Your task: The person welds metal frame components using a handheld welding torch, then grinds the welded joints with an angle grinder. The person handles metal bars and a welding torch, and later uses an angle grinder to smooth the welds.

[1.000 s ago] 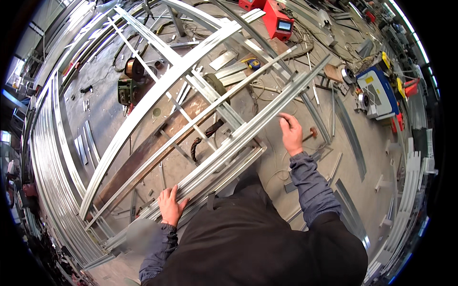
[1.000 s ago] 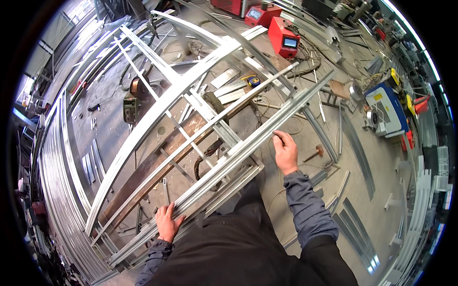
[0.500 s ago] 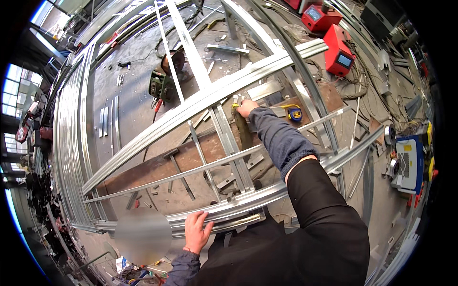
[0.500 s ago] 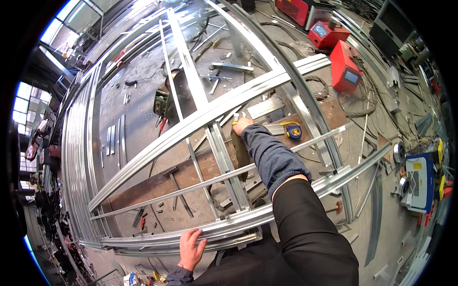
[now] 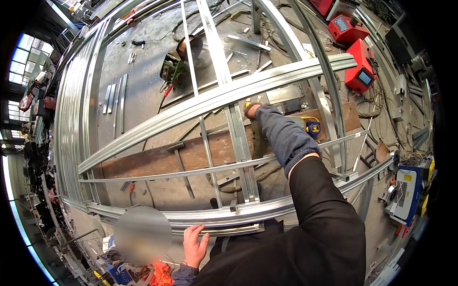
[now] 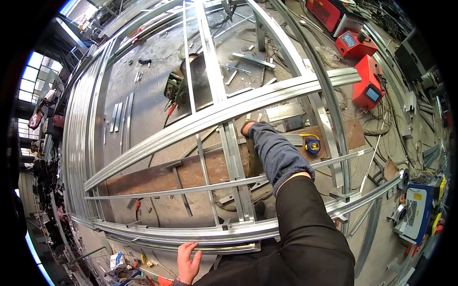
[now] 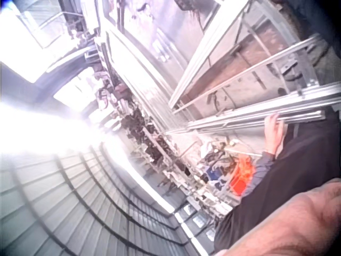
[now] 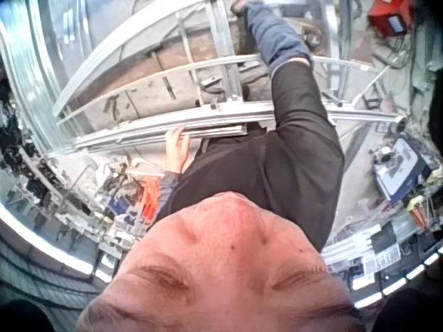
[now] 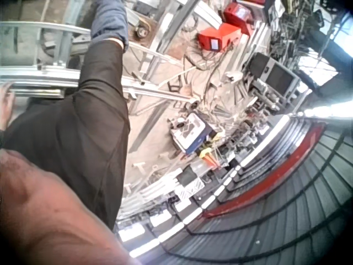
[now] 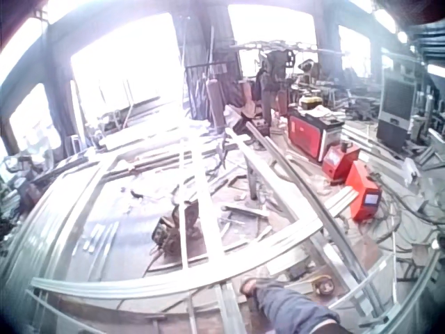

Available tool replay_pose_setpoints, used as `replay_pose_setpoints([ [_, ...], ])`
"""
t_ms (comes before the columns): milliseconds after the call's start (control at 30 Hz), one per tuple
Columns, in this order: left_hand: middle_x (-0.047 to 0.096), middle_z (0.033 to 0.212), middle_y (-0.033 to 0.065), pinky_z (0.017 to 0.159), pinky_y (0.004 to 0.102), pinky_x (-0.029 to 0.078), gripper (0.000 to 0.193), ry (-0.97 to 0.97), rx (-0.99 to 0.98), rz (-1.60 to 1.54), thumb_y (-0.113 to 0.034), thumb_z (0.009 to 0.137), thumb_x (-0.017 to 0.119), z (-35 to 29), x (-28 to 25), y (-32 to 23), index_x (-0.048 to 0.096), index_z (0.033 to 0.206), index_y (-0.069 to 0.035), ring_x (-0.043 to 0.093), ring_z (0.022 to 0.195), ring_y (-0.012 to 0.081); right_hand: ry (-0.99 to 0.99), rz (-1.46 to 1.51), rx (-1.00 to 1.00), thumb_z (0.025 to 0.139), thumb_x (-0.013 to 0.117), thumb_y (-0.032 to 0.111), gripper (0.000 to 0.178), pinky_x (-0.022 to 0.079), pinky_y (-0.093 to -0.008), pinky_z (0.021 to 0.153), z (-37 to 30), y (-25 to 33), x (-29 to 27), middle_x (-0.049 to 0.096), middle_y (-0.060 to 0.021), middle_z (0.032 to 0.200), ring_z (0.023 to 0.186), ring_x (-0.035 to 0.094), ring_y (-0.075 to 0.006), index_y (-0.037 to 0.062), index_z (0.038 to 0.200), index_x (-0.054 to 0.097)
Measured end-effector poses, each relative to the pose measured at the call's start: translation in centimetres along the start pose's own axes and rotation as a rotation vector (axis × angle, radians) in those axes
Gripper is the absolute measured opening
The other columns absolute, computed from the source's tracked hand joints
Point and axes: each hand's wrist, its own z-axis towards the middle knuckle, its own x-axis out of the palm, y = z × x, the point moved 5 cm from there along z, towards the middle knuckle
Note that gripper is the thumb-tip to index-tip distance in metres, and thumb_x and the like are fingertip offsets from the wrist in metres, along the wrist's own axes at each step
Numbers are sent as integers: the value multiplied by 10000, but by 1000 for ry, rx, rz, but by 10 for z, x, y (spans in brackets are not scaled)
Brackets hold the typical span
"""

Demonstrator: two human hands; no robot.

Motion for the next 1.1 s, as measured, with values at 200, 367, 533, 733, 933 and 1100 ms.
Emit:
replay_pose_setpoints([
  [200,712,1230,152,1016,424,514,331,1,25,-55,-122,911,784,27,-14,-15,750,1226,-25,652,1155,344,55,197,-38,956,598,423,614,489,-523,1119,-26,-16,-12,653,-213,1490,1366,635,-387,77,1459,669],
  [367,712,1209,160,1004,434,515,325,-34,102,-142,-107,917,786,52,-21,-38,747,1227,-20,657,1119,357,19,503,237,978,595,404,612,181,-645,1286,-108,-11,-52,605,-185,1567,1510,501,-404,85,1499,639],
  [533,710,1201,166,976,422,526,310,1,239,-190,-83,914,779,95,-20,-78,742,1214,-14,661,1105,356,-251,674,306,841,712,336,717,346,-604,1217,-134,-26,-48,657,-230,1477,1404,600,-404,23,1480,633],
  [733,708,1181,160,979,403,528,299,80,374,-309,-96,928,783,163,-3,-137,737,1212,-13,668,1095,349,-550,1104,220,814,686,147,744,530,-391,1083,-129,-58,-15,693,-250,1399,1267,683,-355,22,1538,574],
  [933,730,1200,122,966,335,548,333,232,348,-415,-133,997,747,251,51,-173,707,1292,14,692,1077,202,-687,1451,187,832,674,13,757,561,-345,967,-175,-50,-9,712,-234,1320,1117,717,-265,-68,1563,493],
  [1100,740,1305,209,1032,358,549,549,418,164,-352,-302,1030,724,327,127,-208,634,1404,89,708,1190,243,-847,1665,171,867,717,23,729,554,-376,1024,-203,-50,-5,687,-221,1371,1191,704,-284,-46,1560,499],
])
